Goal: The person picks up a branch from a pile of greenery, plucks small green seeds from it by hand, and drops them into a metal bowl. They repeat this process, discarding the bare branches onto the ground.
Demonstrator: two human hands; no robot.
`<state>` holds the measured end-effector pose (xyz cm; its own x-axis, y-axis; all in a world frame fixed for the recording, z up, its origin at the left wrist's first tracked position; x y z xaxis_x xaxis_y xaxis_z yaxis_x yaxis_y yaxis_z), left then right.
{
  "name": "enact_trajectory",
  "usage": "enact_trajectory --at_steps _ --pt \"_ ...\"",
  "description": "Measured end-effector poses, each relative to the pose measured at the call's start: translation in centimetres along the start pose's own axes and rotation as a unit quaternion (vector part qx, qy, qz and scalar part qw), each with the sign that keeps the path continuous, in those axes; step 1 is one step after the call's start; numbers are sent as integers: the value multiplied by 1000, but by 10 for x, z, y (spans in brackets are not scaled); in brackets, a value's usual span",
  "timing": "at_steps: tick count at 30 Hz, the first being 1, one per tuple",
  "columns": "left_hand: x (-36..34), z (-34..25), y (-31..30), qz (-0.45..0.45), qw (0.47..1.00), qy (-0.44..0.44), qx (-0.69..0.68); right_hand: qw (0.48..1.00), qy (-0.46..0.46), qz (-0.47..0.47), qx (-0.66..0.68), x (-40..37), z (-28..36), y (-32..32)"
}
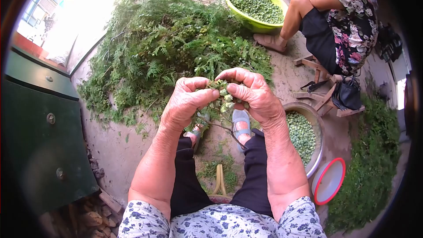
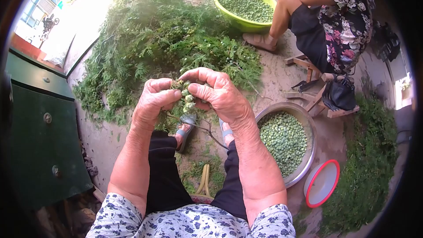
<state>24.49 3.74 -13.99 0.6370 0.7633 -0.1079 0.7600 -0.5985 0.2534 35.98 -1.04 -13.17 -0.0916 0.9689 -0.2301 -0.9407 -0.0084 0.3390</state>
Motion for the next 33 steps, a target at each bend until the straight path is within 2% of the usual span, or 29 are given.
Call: enact_trajectory --at_steps 4,6,11,16,18,19,21,23,26,31,33 --pt "0 0 2 -20 1000 6 2 999 12 -23 24 2 -5 -1" --pt "3 4 -2 -14 1000 9 0 995 19 -70 72 4 -11 -5" --pt "1 -3 1 -27 999 13 -14 992 40 -62 99 6 -11 -2" --pt "5 1 0 -12 999 32 42 990 28 -30 132 7 -15 -1" --pt "5 2 0 -21 998 42 52 989 11 -89 116 7 -18 -6" --pt "5 2 1 -29 996 51 63 989 11 -89 117 9 -20 -3" --pt "6 4 2 -48 995 56 72 975 -1 -164 148 7 -25 -11" --pt "7 7 2 -68 993 60 81 969 1 -167 185 7 -31 -14" --pt "7 6 4 -102 982 121 99 953 10 -185 239 10 -31 -18" --pt "4 1 5 -108 992 67 21 938 9 -195 285 14 -38 -28" --pt "4 2 4 -103 994 41 -21 947 6 -178 266 13 -34 -32"
Point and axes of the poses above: each hand's wrist, its own x-axis towards the middle knuckle, its own y-axis out of the palm, z = x × y, the point moved 8 cm from there along x, towards the middle knuckle, and after that the axes turned 5 degrees about y, right-handed, at the moved point
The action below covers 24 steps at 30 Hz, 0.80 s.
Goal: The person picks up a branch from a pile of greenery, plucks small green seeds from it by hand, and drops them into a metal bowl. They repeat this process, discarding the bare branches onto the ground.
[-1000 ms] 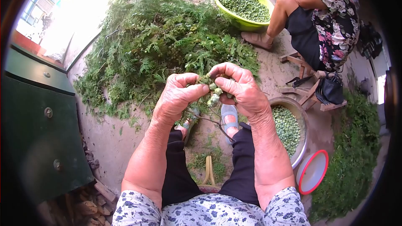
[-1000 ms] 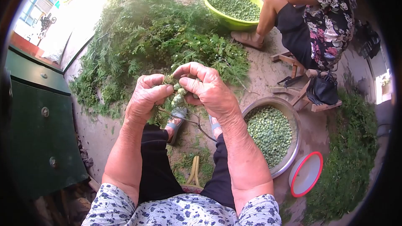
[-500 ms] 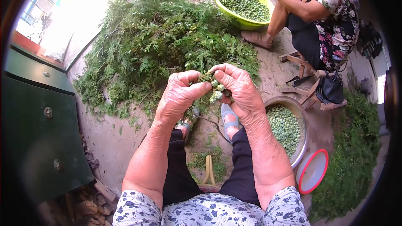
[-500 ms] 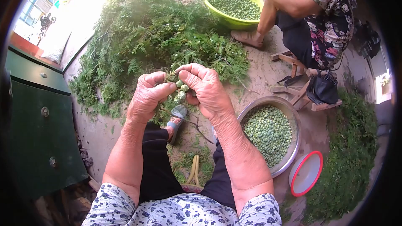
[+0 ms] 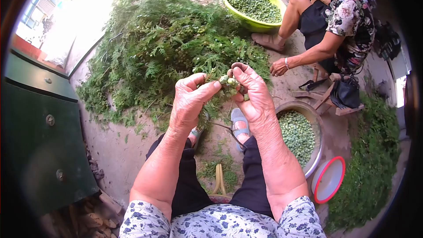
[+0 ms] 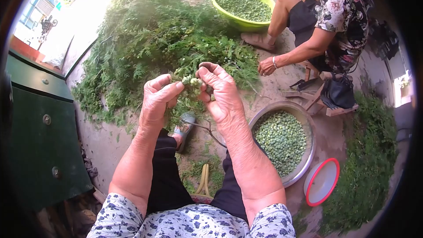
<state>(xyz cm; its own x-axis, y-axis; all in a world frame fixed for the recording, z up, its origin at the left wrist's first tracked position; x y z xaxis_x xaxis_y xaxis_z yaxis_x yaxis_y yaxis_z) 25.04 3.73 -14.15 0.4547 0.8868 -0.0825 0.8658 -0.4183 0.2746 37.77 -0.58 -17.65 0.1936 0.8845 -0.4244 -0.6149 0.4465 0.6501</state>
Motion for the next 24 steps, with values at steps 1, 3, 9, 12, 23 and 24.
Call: enact_trajectory --at_steps 1,3,9,12,23,24 --pt "0 2 -3 15 1000 -1 0 1000 -1 19 -20 -1 2 2" --pt "3 7 -6 24 1000 -7 -18 1000 8 19 -8 -6 7 7" --pt "5 13 -8 -13 996 -37 -78 997 1 73 -6 -11 9 13" --pt "5 12 -10 -20 998 -27 -56 994 -15 106 -37 -14 11 18" --pt "3 10 -4 1 999 -34 -4 907 -194 18 -372 -23 31 31" --pt "2 9 -2 1 999 -34 -23 907 -193 18 -373 -24 30 31"
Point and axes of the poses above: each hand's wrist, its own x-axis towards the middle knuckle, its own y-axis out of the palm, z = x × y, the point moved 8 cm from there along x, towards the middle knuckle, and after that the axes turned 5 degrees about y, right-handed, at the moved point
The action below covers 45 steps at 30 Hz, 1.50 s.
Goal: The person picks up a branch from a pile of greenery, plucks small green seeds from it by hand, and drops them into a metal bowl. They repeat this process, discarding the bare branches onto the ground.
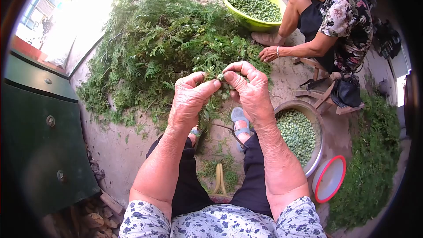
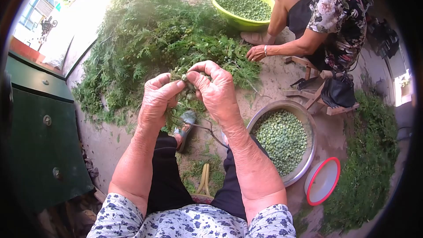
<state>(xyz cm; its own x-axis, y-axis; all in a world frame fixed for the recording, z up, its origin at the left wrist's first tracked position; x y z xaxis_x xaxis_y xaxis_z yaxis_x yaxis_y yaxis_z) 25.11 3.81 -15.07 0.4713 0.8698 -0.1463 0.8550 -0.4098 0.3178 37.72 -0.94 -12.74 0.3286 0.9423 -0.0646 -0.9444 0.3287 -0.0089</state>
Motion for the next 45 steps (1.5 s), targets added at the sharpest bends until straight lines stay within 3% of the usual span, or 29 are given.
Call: enact_trajectory --at_steps 2,3,5,14,17,22,25,30,32,33,34,36,38,42,45 --pt "-1 -1 1 1 1000 0 -19 965 119 23 232 -4 -20 6" --pt "-1 -2 2 5 999 1 -38 965 119 23 232 -5 -22 7" --pt "-2 -3 2 9 998 2 -57 919 162 51 355 -6 -33 15" --pt "-6 -5 -3 -2 995 -19 -99 874 183 133 431 -2 -36 26" --pt "-2 -3 -6 21 995 -13 -102 855 170 112 476 3 -33 20" --pt "-1 -3 -3 17 999 -16 -47 895 160 50 413 4 -26 8" --pt "-1 -4 -4 14 1000 2 9 954 106 68 270 6 -20 2" --pt "2 -7 -3 7 997 43 71 991 57 62 106 6 -16 1" --pt "1 -8 -2 17 994 45 101 995 -86 52 3 8 -5 3" --pt "0 -9 -1 17 994 45 101 996 -77 47 -23 7 -6 1" --pt "-1 -10 2 24 995 39 87 996 -76 47 -22 6 -3 0" --pt "-1 -9 2 32 996 34 74 980 100 91 147 3 -22 6" --pt "-2 1 2 48 999 -25 5 964 126 87 216 4 -28 9" --pt "-1 -7 3 25 998 -5 -51 917 176 81 350 3 -34 16" --pt "1 -6 0 24 999 -4 -24 929 173 83 316 1 -30 13"
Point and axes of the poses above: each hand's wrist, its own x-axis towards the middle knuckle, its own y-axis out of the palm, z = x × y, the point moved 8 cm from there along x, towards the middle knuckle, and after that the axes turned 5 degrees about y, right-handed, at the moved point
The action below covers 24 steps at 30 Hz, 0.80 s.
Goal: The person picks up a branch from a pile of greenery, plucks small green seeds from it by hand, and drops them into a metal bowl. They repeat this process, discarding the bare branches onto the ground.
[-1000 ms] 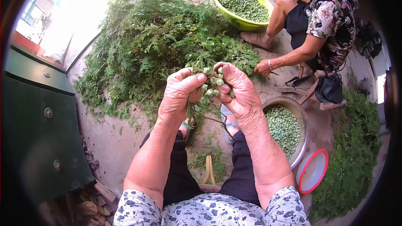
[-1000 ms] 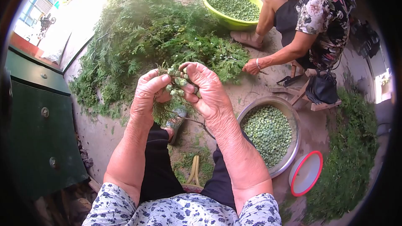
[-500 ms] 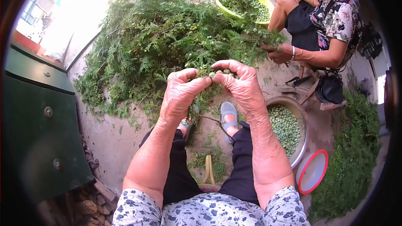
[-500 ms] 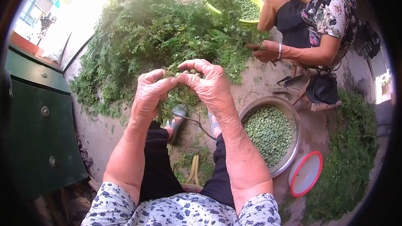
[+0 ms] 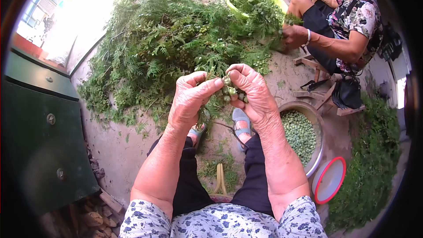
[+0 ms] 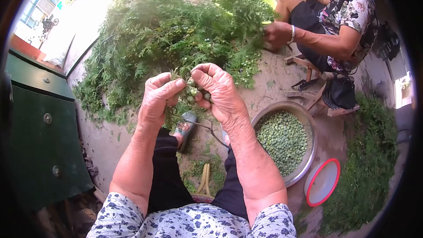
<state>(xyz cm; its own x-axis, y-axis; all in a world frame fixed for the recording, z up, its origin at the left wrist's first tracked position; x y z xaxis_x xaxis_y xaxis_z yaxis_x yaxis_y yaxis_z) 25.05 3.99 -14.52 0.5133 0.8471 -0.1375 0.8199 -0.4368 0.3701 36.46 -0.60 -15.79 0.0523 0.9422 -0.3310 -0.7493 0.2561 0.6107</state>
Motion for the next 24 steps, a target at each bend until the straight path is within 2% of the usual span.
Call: enact_trajectory --at_steps 5,10,12,13,15,17,24 --pt "0 -1 -6 -5 994 17 110 998 -42 -23 -47 -1 8 0" --pt "2 2 -6 3 991 25 130 991 -69 -44 -102 -3 16 -1" --pt "1 1 -3 15 992 22 121 998 -27 0 -59 -1 10 -2" --pt "0 2 -2 27 997 2 75 998 -27 -2 -59 -1 10 -3" --pt "-1 4 1 38 999 -17 29 997 13 33 66 2 1 0" --pt "-1 6 3 29 999 -33 -25 995 14 58 82 3 -2 0" --pt "-7 10 7 61 997 -38 -39 981 37 128 142 -7 -1 11"
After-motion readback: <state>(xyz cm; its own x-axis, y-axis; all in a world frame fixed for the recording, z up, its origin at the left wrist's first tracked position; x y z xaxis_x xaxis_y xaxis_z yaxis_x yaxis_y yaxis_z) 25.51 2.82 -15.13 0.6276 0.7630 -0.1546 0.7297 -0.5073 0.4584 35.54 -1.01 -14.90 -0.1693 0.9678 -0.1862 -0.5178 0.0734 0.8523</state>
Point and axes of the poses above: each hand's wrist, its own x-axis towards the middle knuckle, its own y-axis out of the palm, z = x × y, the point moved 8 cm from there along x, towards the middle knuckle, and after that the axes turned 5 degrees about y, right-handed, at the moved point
